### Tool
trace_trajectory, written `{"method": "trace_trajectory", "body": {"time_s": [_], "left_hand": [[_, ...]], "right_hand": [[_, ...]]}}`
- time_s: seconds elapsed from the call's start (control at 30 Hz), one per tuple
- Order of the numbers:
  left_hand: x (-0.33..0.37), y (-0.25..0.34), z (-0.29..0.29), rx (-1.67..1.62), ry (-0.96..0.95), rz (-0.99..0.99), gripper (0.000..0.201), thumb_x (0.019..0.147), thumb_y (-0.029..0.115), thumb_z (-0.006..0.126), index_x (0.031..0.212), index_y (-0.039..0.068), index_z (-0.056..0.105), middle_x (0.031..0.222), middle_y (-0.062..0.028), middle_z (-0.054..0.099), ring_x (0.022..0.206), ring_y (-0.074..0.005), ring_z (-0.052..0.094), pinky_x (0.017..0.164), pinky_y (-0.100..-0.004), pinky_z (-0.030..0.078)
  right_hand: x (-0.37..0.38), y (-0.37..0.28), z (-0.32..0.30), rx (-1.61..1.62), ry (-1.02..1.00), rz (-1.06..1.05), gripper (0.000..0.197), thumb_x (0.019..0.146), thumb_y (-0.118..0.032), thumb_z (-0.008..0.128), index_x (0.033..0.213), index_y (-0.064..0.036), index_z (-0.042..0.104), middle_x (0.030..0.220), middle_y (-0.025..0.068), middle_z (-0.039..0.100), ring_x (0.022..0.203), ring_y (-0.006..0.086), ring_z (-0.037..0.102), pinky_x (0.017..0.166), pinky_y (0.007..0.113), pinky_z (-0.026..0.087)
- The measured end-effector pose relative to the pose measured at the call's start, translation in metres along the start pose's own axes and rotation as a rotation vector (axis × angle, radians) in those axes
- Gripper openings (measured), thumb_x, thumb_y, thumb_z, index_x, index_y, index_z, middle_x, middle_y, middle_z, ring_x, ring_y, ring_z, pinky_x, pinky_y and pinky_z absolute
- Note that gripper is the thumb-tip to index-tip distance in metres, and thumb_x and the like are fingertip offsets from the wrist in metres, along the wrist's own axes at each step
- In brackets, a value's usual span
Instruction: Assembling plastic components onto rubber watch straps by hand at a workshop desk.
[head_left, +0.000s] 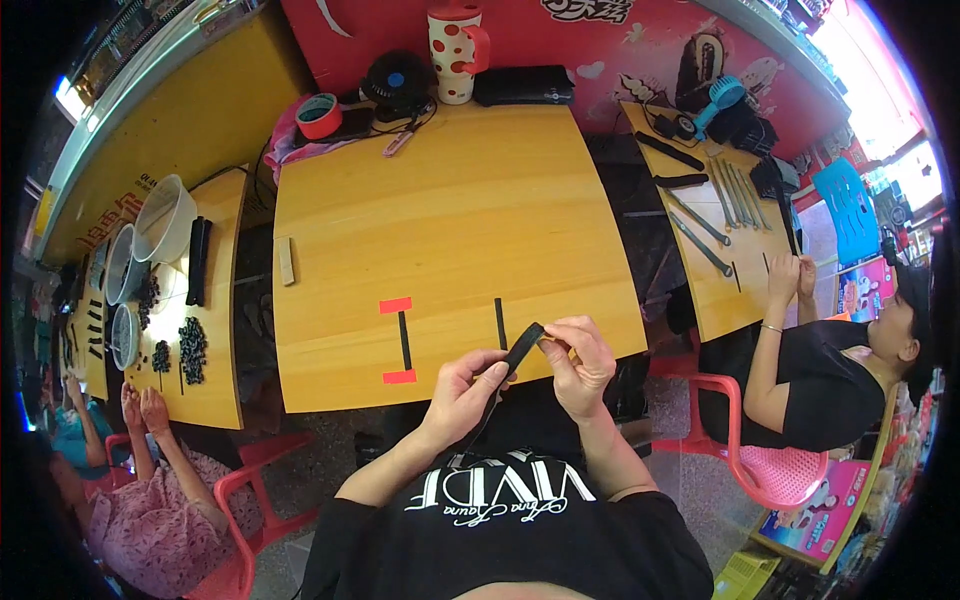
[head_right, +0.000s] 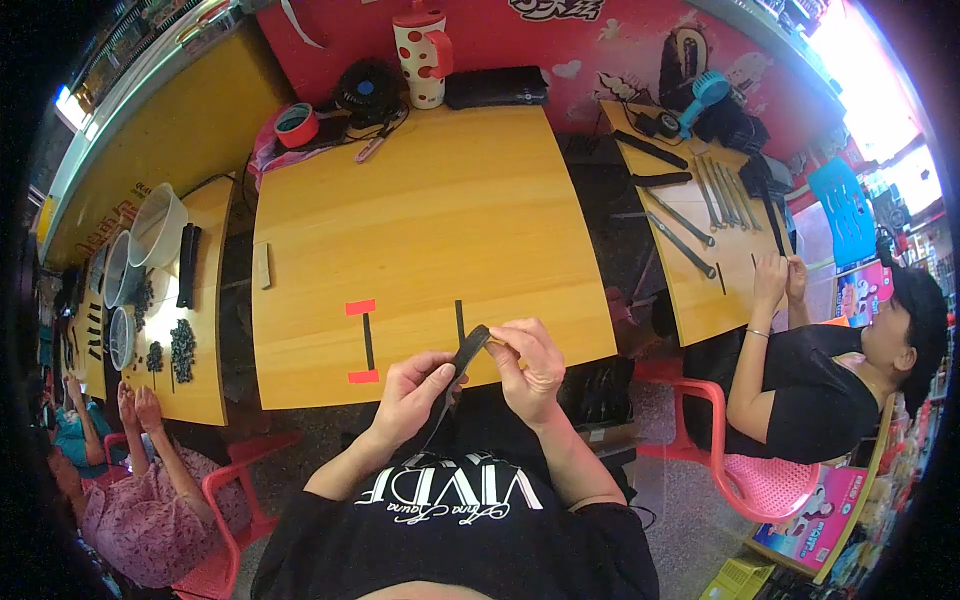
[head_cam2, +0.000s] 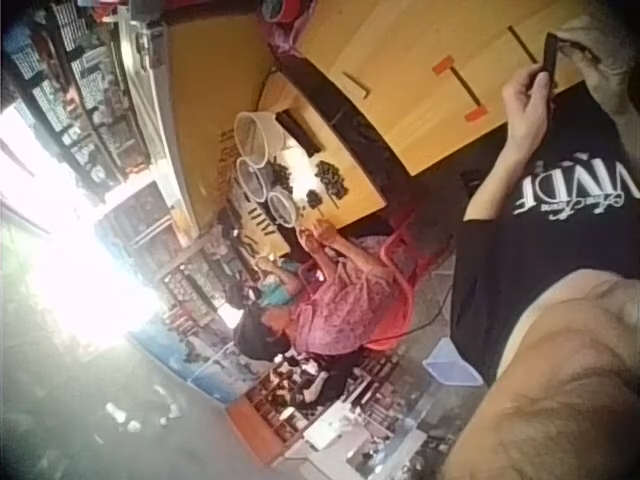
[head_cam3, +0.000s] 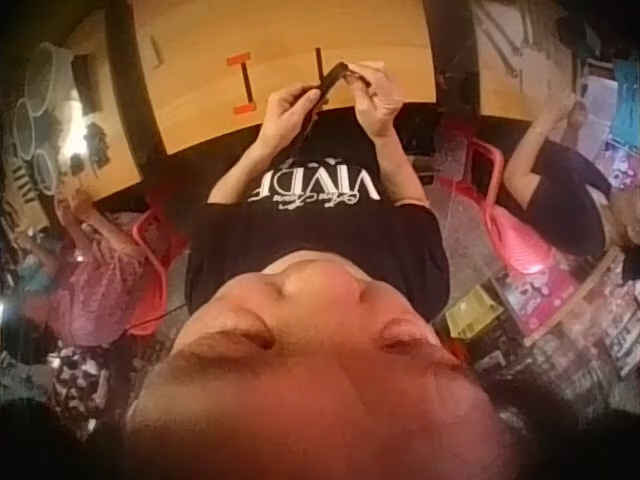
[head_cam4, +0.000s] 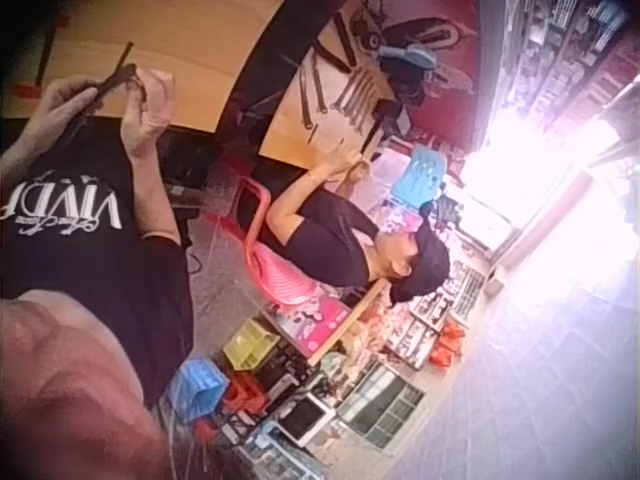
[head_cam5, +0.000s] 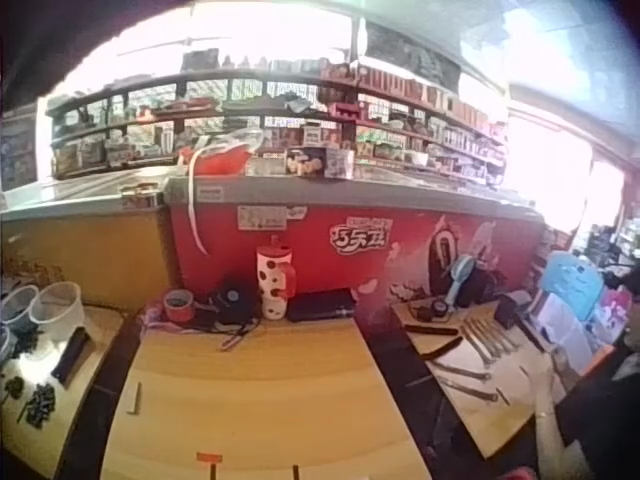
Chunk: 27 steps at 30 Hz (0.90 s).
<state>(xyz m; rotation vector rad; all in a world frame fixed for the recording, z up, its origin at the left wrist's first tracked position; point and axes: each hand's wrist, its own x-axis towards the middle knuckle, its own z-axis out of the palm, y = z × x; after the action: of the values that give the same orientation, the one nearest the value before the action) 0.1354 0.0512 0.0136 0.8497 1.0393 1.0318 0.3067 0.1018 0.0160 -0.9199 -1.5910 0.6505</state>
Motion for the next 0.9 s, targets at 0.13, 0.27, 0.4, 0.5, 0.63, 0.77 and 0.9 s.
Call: {"method": "trace_trajectory", "body": {"time_s": [0.13, 0.27, 0.4, 0.5, 0.63, 0.77, 0.9], "left_hand": [[-0.001, -0.002, 0.002, -0.017, 0.006, -0.034, 0.026, 0.098, 0.018, 0.056, 0.114, -0.002, 0.061, 0.087, -0.0024, 0.067, 0.074, -0.0063, 0.058, 0.066, -0.0214, 0.047], [-0.001, -0.005, 0.001, 0.006, 0.007, -0.007, 0.025, 0.098, 0.017, 0.056, 0.114, -0.002, 0.062, 0.087, -0.0031, 0.067, 0.076, -0.0071, 0.059, 0.065, -0.0221, 0.048], [-0.002, -0.005, 0.001, -0.011, -0.002, -0.078, 0.027, 0.099, 0.019, 0.053, 0.114, -0.002, 0.062, 0.088, -0.0043, 0.068, 0.076, -0.0082, 0.06, 0.065, -0.0234, 0.05], [-0.002, -0.005, 0.002, -0.006, -0.015, -0.08, 0.027, 0.1, 0.019, 0.051, 0.112, -0.002, 0.063, 0.088, -0.0055, 0.068, 0.076, -0.0095, 0.061, 0.066, -0.0245, 0.051], [-0.003, -0.01, 0.004, -0.039, -0.031, -0.088, 0.027, 0.101, 0.018, 0.049, 0.109, -0.002, 0.064, 0.089, -0.0068, 0.069, 0.076, -0.011, 0.062, 0.067, -0.0256, 0.052], [-0.005, -0.013, 0.004, -0.068, -0.051, -0.09, 0.03, 0.101, 0.021, 0.05, 0.116, -0.002, 0.062, 0.09, -0.0062, 0.069, 0.077, -0.0095, 0.062, 0.066, -0.0248, 0.052], [-0.004, -0.017, 0.005, -0.139, -0.04, -0.056, 0.028, 0.101, 0.019, 0.05, 0.115, -0.002, 0.063, 0.091, -0.0065, 0.069, 0.077, -0.01, 0.062, 0.068, -0.0248, 0.052]], "right_hand": [[0.0, 0.002, 0.0, -0.03, -0.009, 0.006, 0.025, 0.076, 0.013, 0.069, 0.097, -0.0006, 0.064, 0.087, 0.0091, 0.061, 0.069, 0.0139, 0.059, 0.056, 0.023, 0.047], [0.001, 0.0, 0.001, -0.025, -0.009, 0.019, 0.024, 0.076, 0.013, 0.069, 0.095, -0.0001, 0.062, 0.085, 0.009, 0.061, 0.068, 0.0138, 0.059, 0.056, 0.023, 0.047], [0.0, 0.0, 0.001, -0.051, -0.021, -0.012, 0.022, 0.077, 0.013, 0.069, 0.093, 0.0005, 0.06, 0.084, 0.0096, 0.06, 0.068, 0.0147, 0.06, 0.055, 0.023, 0.048], [-0.001, -0.001, 0.002, -0.083, -0.015, -0.035, 0.022, 0.076, 0.013, 0.069, 0.092, 0.0009, 0.06, 0.083, 0.0104, 0.06, 0.067, 0.0168, 0.06, 0.055, 0.025, 0.048], [0.0, 0.0, 0.003, -0.171, 0.013, -0.169, 0.021, 0.073, 0.013, 0.07, 0.089, 0.0014, 0.062, 0.081, 0.0116, 0.059, 0.066, 0.0219, 0.061, 0.054, 0.028, 0.047], [0.0, -0.002, 0.004, -0.186, 0.018, -0.204, 0.02, 0.071, 0.013, 0.071, 0.086, 0.0015, 0.063, 0.08, 0.0118, 0.059, 0.066, 0.024, 0.061, 0.054, 0.03, 0.047], [-0.004, 0.0, 0.007, -0.156, -0.027, -0.202, 0.018, 0.073, 0.012, 0.07, 0.086, 0.0013, 0.063, 0.084, 0.0129, 0.059, 0.066, 0.0241, 0.061, 0.055, 0.029, 0.048]]}}
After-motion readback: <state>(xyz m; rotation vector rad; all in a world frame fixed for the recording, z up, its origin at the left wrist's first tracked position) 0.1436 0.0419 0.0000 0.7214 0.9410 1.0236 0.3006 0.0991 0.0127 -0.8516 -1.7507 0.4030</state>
